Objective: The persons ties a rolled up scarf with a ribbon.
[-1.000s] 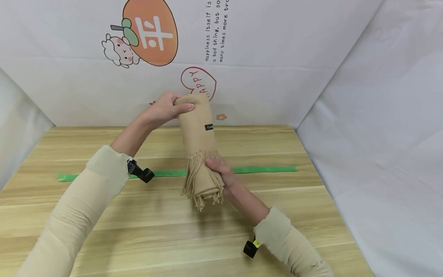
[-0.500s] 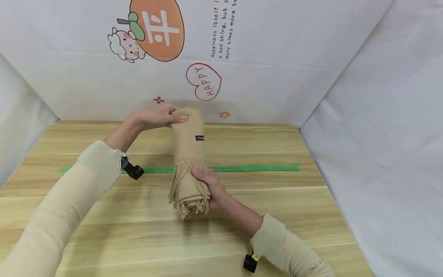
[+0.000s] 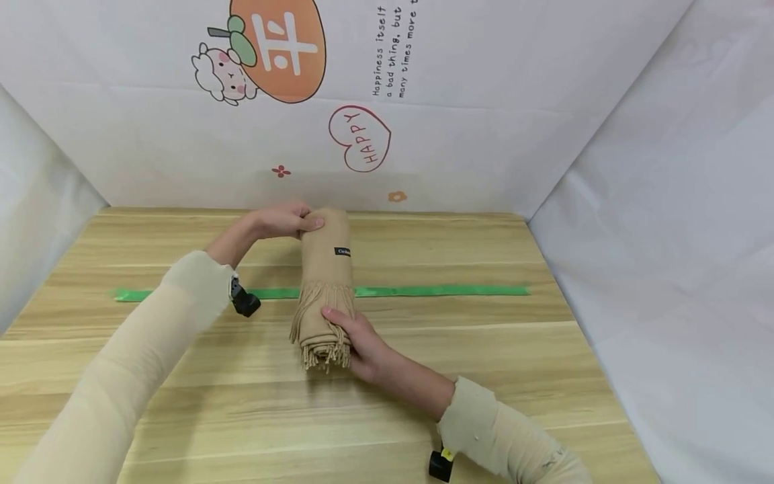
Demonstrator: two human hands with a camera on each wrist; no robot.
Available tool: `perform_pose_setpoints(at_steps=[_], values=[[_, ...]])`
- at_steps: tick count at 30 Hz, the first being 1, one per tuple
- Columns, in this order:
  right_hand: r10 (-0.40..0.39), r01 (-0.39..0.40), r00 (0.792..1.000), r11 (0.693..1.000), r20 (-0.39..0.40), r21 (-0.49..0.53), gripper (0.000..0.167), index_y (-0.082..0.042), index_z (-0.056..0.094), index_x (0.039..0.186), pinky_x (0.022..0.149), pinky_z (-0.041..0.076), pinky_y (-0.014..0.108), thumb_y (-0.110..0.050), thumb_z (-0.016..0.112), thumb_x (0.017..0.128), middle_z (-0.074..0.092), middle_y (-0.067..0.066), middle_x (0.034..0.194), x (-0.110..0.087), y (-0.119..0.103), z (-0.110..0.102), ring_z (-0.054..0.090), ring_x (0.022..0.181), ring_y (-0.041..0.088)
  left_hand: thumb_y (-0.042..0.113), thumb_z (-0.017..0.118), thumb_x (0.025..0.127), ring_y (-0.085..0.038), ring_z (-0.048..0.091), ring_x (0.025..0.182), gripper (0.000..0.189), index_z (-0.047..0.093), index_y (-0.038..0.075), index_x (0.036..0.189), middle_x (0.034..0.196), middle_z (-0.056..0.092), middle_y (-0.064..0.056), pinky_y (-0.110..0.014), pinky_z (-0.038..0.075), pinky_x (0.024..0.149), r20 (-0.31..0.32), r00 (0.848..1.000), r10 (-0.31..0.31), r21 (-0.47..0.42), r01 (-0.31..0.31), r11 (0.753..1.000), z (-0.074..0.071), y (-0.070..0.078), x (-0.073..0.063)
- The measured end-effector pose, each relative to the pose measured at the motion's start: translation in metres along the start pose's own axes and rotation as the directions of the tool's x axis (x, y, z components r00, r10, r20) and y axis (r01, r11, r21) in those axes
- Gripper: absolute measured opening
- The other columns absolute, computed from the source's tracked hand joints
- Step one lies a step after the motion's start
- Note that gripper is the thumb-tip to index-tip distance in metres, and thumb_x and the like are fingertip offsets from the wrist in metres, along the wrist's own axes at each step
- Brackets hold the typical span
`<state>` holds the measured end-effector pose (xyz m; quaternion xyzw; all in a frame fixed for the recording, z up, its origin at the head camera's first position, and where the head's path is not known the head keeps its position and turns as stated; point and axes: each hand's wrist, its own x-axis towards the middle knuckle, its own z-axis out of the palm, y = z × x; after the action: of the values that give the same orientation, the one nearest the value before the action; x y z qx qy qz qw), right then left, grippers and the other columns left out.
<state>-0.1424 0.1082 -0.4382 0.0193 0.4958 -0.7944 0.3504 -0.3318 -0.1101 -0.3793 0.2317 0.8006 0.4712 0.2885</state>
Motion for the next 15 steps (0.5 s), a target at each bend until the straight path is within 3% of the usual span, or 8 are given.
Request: perform_pose_setpoints(at_steps=[10, 15], values=[[-0.007, -0.005, 0.996, 0.993, -0.094, -0.121, 0.054, -0.003, 0.037, 0.143, 0.089, 0.057, 0.029, -0.025, 0.060, 0.100, 0.063, 0.007, 0.117, 0.004, 0.008, -0.013, 0.068, 0.101, 0.015, 0.022, 0.050, 0.105, -0.009, 0.041, 0.058, 0.034, 0.051, 0.009, 0.074, 0.062, 0.045, 0.004, -0.025, 0.037, 0.060, 0.004, 0.996, -0.091, 0.093, 0.090, 0.992, 0.012, -0.017, 0.020], [-0.012, -0.003, 0.994, 0.991, -0.111, -0.137, 0.054, -0.002, 0.037, 0.143, 0.090, 0.056, 0.029, -0.023, 0.061, 0.099, 0.063, 0.009, 0.118, 0.005, 0.010, -0.017, 0.068, 0.100, 0.015, 0.024, 0.052, 0.105, -0.011, 0.039, 0.059, 0.036, 0.046, 0.010, 0.072, 0.062, 0.040, 0.004, -0.025, 0.035, 0.060, -0.046, 0.994, -0.098, 0.240, 0.106, 0.965, 0.017, -0.025, 0.026]])
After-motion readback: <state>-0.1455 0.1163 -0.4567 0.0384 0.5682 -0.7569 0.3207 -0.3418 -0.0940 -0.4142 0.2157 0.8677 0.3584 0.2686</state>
